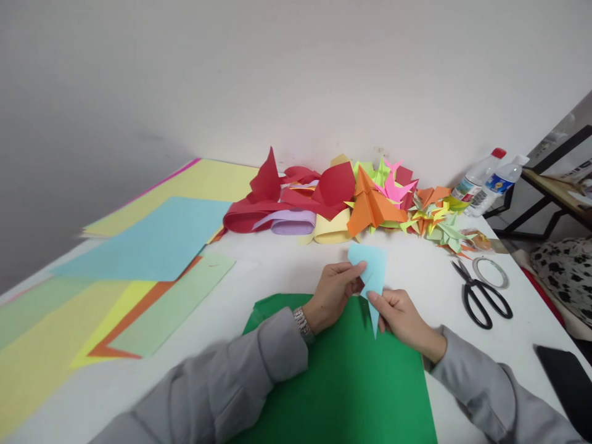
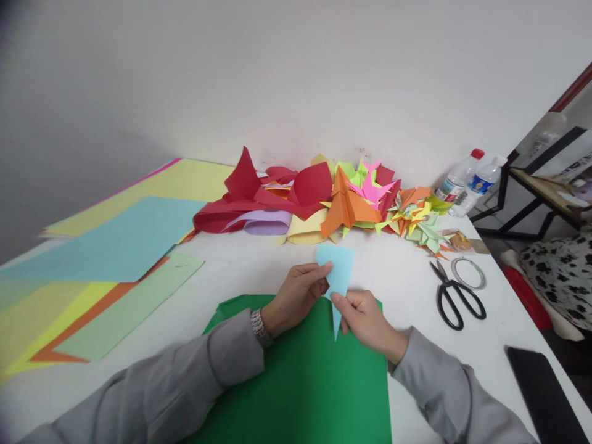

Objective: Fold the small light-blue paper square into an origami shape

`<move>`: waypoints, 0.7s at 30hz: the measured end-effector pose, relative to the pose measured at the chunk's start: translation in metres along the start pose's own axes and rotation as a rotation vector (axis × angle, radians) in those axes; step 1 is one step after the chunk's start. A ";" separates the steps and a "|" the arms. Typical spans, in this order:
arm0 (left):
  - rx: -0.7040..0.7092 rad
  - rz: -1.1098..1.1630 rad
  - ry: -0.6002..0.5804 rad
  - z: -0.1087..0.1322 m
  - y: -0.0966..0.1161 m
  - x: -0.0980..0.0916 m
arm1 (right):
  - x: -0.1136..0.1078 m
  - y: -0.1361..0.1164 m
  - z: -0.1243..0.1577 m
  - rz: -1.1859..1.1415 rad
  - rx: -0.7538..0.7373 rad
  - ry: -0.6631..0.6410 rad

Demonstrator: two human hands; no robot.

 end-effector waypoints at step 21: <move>0.004 0.137 -0.004 -0.010 0.001 -0.010 | 0.000 -0.005 -0.002 -0.042 0.027 0.033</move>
Point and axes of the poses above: each hand's wrist, its own z-axis away from the middle knuckle, its own x-axis out of the palm, y = z × x, the point moved 2 cm from there along -z, towards the middle knuckle, and after that the axes turned 15 degrees about -x, right-handed, at the moved point
